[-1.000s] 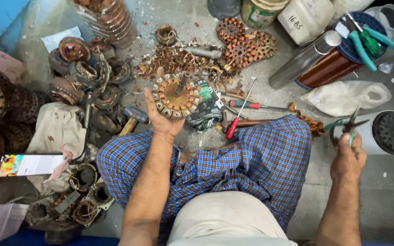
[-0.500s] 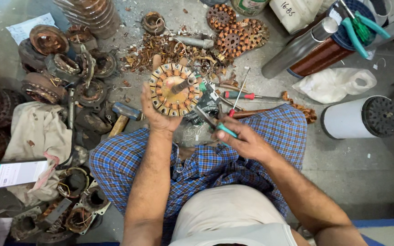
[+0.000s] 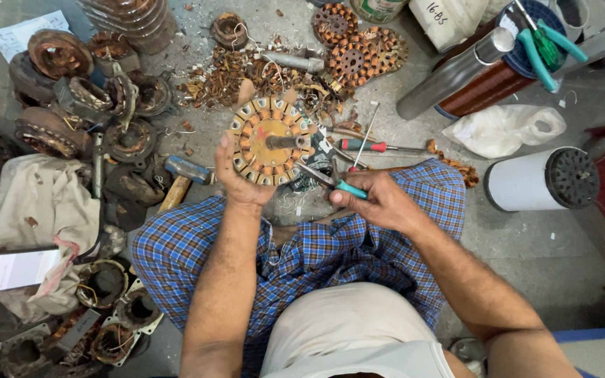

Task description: The person disassembles fan motor components using a screwdriver and pliers to separate copper wiring and metal parts.

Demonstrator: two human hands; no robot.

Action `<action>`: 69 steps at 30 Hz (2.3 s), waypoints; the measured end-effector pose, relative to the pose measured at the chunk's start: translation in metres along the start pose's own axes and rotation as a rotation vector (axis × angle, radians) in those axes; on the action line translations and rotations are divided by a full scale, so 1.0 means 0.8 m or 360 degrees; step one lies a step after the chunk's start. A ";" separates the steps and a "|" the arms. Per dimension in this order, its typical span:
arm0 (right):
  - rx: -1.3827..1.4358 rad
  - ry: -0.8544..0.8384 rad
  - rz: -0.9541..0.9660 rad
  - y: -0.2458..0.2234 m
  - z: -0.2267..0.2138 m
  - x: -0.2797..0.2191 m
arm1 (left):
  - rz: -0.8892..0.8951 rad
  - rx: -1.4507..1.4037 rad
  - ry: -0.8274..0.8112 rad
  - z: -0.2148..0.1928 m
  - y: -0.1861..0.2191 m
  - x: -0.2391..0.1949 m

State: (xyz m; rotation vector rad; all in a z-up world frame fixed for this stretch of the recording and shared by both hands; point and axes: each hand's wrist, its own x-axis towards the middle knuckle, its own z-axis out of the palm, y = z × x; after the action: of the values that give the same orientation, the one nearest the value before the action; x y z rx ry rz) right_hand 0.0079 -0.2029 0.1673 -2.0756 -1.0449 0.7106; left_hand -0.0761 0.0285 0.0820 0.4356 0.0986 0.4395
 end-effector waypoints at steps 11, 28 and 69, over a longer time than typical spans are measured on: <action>-0.0246 0.0035 -0.0128 -0.004 -0.001 -0.006 | 0.0029 0.0017 -0.0290 0.049 0.011 -0.004; 0.0024 0.0032 0.0309 -0.007 0.000 -0.014 | 0.0134 -0.0054 -0.0405 0.060 0.014 -0.012; 0.0481 0.0305 -0.0170 0.060 0.078 -0.007 | -0.0502 0.0212 0.0352 0.021 -0.019 0.013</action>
State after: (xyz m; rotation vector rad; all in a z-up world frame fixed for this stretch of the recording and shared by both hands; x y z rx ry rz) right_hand -0.0179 -0.2075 0.0929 -1.7753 -0.8749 0.5645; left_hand -0.0576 0.0145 0.0909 0.4914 0.4071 0.1693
